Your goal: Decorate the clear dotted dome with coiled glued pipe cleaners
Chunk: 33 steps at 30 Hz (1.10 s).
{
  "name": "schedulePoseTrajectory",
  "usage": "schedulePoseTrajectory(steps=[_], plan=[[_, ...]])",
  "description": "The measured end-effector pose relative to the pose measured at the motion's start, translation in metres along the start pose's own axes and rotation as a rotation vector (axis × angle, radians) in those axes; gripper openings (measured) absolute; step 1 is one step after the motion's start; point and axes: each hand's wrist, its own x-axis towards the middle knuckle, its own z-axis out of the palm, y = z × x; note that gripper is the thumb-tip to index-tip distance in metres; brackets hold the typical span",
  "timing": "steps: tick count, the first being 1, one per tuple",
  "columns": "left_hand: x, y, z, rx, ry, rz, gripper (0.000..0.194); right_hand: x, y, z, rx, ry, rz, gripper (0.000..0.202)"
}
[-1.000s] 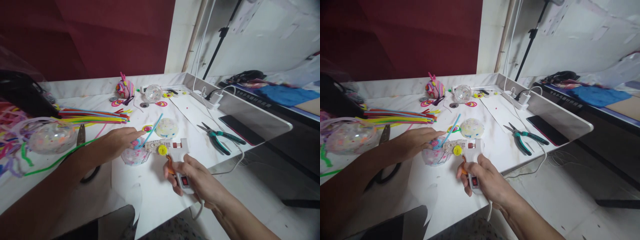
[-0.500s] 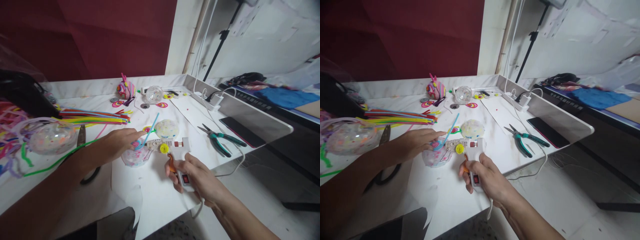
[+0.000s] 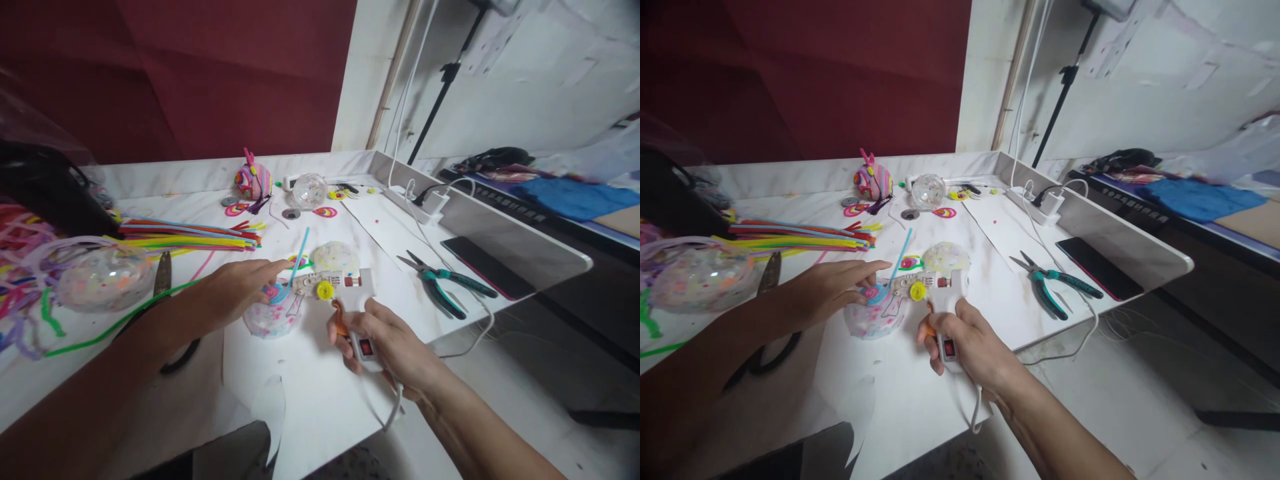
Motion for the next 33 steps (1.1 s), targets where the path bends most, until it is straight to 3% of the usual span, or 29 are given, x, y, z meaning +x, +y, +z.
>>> schedulePoseTrajectory(steps=[11,33], plan=[[0.002,0.004,-0.004,0.034,-0.028,-0.023,0.017,-0.019,0.008,0.002,0.046,0.010,0.015,0.027],[0.005,0.008,-0.007,0.071,-0.048,0.004,0.017,-0.027,0.013,0.013,-0.093,-0.017,0.001,0.031]])
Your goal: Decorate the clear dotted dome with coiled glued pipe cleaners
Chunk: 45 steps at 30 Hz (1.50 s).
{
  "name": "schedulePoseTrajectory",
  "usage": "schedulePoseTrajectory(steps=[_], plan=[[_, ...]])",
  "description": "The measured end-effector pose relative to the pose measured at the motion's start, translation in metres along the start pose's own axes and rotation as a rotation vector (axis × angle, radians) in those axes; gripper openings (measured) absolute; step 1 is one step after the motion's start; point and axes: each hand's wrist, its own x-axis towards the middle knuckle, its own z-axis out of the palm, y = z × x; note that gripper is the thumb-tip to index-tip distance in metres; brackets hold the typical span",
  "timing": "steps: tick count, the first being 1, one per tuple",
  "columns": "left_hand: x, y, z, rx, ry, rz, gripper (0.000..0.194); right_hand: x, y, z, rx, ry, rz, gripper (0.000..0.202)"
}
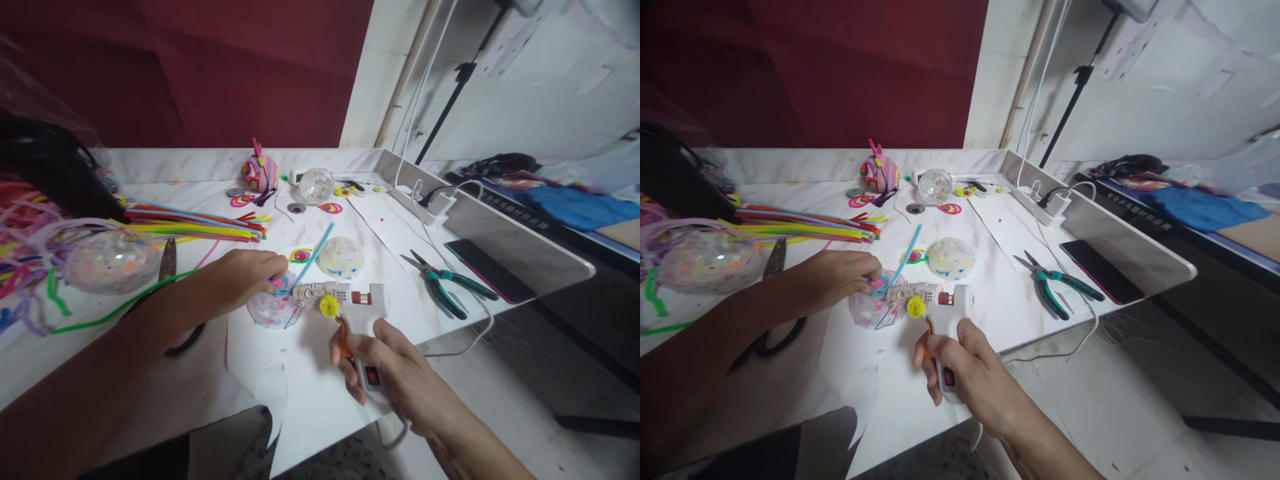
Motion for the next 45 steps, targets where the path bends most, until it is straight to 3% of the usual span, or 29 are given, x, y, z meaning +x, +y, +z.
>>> schedulePoseTrajectory(steps=[18,45], plan=[[-0.004,-0.007,0.009,0.008,0.119,0.131,0.017,0.001,-0.002,0.004,-0.033,-0.013,0.008,0.032],[-0.007,-0.001,0.006,0.001,0.032,0.047,0.020,-0.001,0.002,-0.001,-0.003,0.049,-0.005,0.030]])
